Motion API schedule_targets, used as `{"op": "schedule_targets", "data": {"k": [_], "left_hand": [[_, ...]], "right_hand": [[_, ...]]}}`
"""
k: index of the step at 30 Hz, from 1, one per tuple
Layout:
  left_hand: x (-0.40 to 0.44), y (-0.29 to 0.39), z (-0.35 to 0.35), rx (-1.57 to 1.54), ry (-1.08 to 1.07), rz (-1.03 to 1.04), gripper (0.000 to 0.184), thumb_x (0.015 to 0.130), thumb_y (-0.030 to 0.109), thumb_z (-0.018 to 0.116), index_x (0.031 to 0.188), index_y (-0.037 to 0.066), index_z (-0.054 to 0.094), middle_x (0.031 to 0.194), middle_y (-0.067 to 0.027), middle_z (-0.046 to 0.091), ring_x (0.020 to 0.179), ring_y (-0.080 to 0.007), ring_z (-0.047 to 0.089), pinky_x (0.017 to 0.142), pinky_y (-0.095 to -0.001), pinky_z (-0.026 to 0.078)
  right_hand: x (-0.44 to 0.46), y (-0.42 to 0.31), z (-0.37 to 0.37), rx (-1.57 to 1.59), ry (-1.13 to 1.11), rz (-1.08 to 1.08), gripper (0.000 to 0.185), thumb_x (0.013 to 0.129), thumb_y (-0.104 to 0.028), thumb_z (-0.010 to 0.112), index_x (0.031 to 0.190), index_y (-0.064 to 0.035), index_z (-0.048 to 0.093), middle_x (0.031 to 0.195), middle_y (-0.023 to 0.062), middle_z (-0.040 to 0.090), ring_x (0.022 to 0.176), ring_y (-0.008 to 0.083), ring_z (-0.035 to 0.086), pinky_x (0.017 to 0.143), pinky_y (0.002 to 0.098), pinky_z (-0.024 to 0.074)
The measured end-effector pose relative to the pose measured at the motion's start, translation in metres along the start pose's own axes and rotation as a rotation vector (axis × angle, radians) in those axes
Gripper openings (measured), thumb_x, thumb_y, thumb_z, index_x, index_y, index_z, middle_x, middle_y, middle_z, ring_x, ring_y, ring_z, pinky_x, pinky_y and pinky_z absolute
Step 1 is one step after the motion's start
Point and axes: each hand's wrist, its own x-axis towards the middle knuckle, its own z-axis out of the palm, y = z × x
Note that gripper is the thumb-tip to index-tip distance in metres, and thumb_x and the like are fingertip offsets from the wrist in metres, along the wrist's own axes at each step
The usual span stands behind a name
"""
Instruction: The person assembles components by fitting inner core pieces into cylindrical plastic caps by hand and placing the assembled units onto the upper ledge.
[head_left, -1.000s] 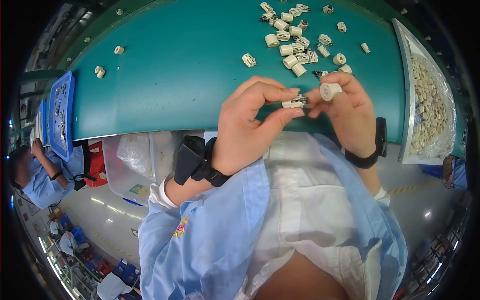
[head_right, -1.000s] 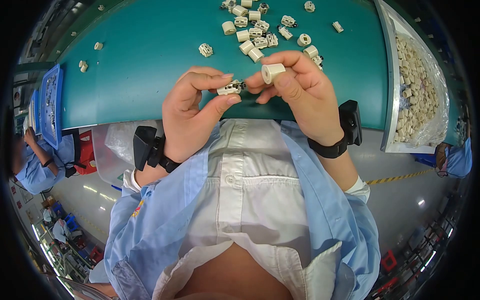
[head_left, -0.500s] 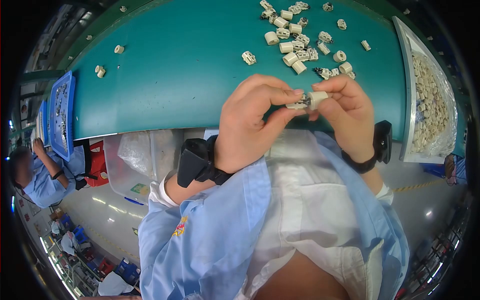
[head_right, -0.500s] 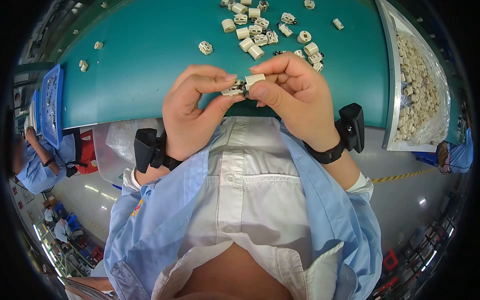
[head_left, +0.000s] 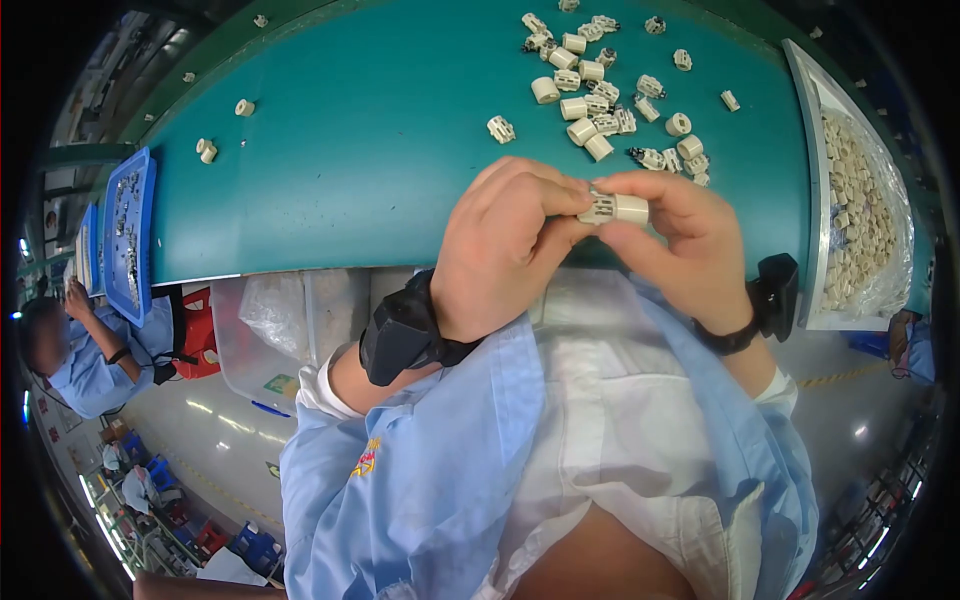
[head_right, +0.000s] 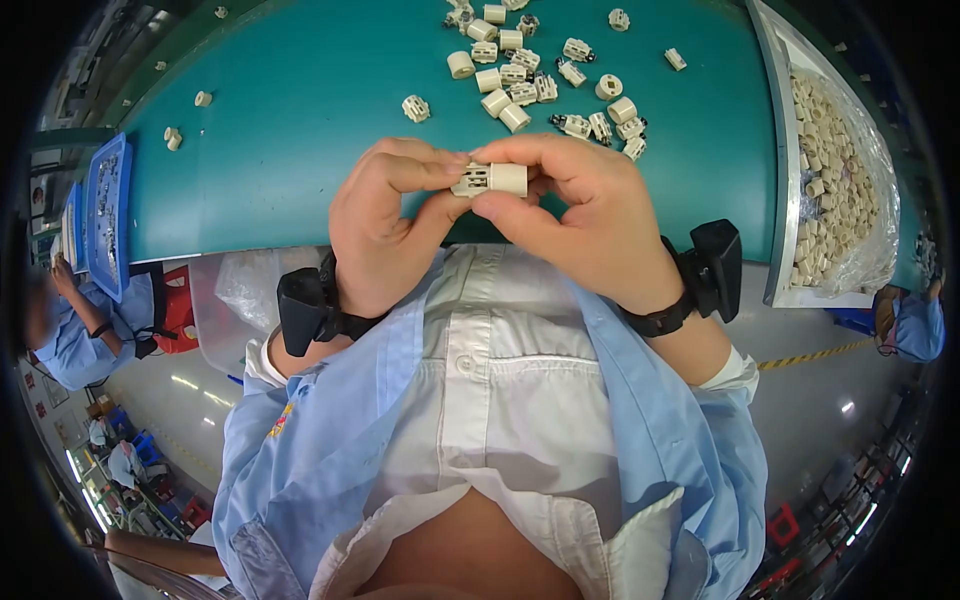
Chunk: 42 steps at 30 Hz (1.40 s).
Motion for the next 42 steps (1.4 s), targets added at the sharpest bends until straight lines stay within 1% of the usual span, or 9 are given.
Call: {"op": "schedule_targets", "data": {"k": [4, 14, 18, 23, 27, 34, 37, 40, 42], "left_hand": [[0.017, -0.003, -0.011, 0.155, -0.062, 0.175, 0.024, 0.061, -0.003, 0.07, 0.078, 0.004, 0.054, 0.081, -0.0089, 0.058, 0.072, -0.0239, 0.055, 0.063, -0.0311, 0.044], [0.1, -0.035, -0.03, 0.312, -0.003, 0.178, 0.033, 0.063, 0.007, 0.072, 0.093, 0.004, 0.057, 0.092, -0.011, 0.055, 0.086, -0.0277, 0.052, 0.075, -0.0341, 0.042], [0.136, -0.119, -0.066, 0.555, 0.049, -0.039, 0.034, 0.07, 0.018, 0.069, 0.098, 0.004, 0.057, 0.1, -0.0132, 0.054, 0.095, -0.029, 0.051, 0.081, -0.0347, 0.042], [0.171, -0.225, -0.108, 0.766, 0.11, -0.367, 0.04, 0.074, 0.026, 0.066, 0.106, 0.004, 0.055, 0.109, -0.0188, 0.05, 0.102, -0.0307, 0.05, 0.087, -0.0361, 0.042], [0.188, -0.251, -0.112, 0.777, 0.077, -0.459, 0.038, 0.076, 0.026, 0.063, 0.107, 0.004, 0.056, 0.107, -0.0182, 0.053, 0.098, -0.0301, 0.052, 0.085, -0.0352, 0.042], [0.195, -0.25, -0.11, 0.741, 0.021, -0.505, 0.026, 0.079, 0.024, 0.06, 0.095, 0.004, 0.062, 0.089, -0.014, 0.061, 0.085, -0.0248, 0.059, 0.075, -0.033, 0.046], [0.195, -0.23, -0.105, 0.612, 0.081, -0.484, 0.028, 0.078, 0.023, 0.062, 0.097, 0.003, 0.061, 0.078, -0.0107, 0.063, 0.071, -0.0191, 0.059, 0.066, -0.0282, 0.046], [0.19, -0.189, -0.097, 0.387, 0.037, -0.542, 0.028, 0.078, 0.023, 0.063, 0.097, 0.002, 0.061, 0.075, -0.0063, 0.061, 0.069, -0.0122, 0.056, 0.064, -0.0243, 0.045], [0.181, -0.166, -0.092, 0.255, 0.019, -0.546, 0.028, 0.079, 0.02, 0.062, 0.1, 0.002, 0.06, 0.076, -0.0024, 0.059, 0.07, -0.0079, 0.053, 0.066, -0.0207, 0.043]], "right_hand": [[0.017, -0.013, -0.01, -0.321, -0.022, -0.18, 0.023, 0.072, -0.007, 0.066, 0.092, 0.0004, 0.061, 0.079, 0.0039, 0.061, 0.064, 0.0076, 0.055, 0.055, 0.0194, 0.0437], [0.124, -0.037, -0.05, -0.397, 0.021, -0.239, 0.018, 0.073, -0.014, 0.066, 0.084, -0.0012, 0.061, 0.068, 0.0002, 0.058, 0.061, 0.0036, 0.051, 0.054, 0.0171, 0.0412], [0.22, -0.03, -0.1, -0.935, 0.122, -0.215, 0.024, 0.076, -0.02, 0.062, 0.089, 0.0, 0.059, 0.075, 0.0026, 0.06, 0.069, 0.0071, 0.055, 0.061, 0.0209, 0.0438], [0.334, 0.034, -0.169, -1.061, 0.117, -0.039, 0.03, 0.071, -0.026, 0.062, 0.088, -0.0011, 0.06, 0.075, 0.0089, 0.061, 0.069, 0.0171, 0.058, 0.064, 0.0279, 0.0453], [0.39, 0.067, -0.196, -1.395, 0.141, -0.065, 0.025, 0.064, -0.019, 0.058, 0.081, 0.0, 0.061, 0.077, 0.0187, 0.06, 0.073, 0.0321, 0.058, 0.069, 0.0369, 0.0455], [0.424, 0.086, -0.214, -1.388, -0.191, 0.27, 0.025, 0.069, -0.025, 0.059, 0.074, 0.0, 0.059, 0.07, 0.0156, 0.061, 0.068, 0.0286, 0.06, 0.065, 0.0391, 0.0453], [0.411, 0.069, -0.213, -1.295, -0.187, 0.358, 0.038, 0.073, -0.034, 0.059, 0.086, 0.0013, 0.06, 0.082, 0.0172, 0.062, 0.078, 0.0279, 0.06, 0.071, 0.0375, 0.0453], [0.395, 0.06, -0.234, -1.346, 0.035, 0.029, 0.056, 0.074, -0.045, 0.059, 0.103, 0.0028, 0.055, 0.099, 0.0195, 0.059, 0.092, 0.0288, 0.057, 0.079, 0.0349, 0.0437], [0.368, 0.03, -0.238, -1.238, 0.112, 0.044, 0.063, 0.076, -0.047, 0.058, 0.114, 0.003, 0.05, 0.107, 0.0198, 0.056, 0.098, 0.0267, 0.055, 0.084, 0.0325, 0.0419]]}}
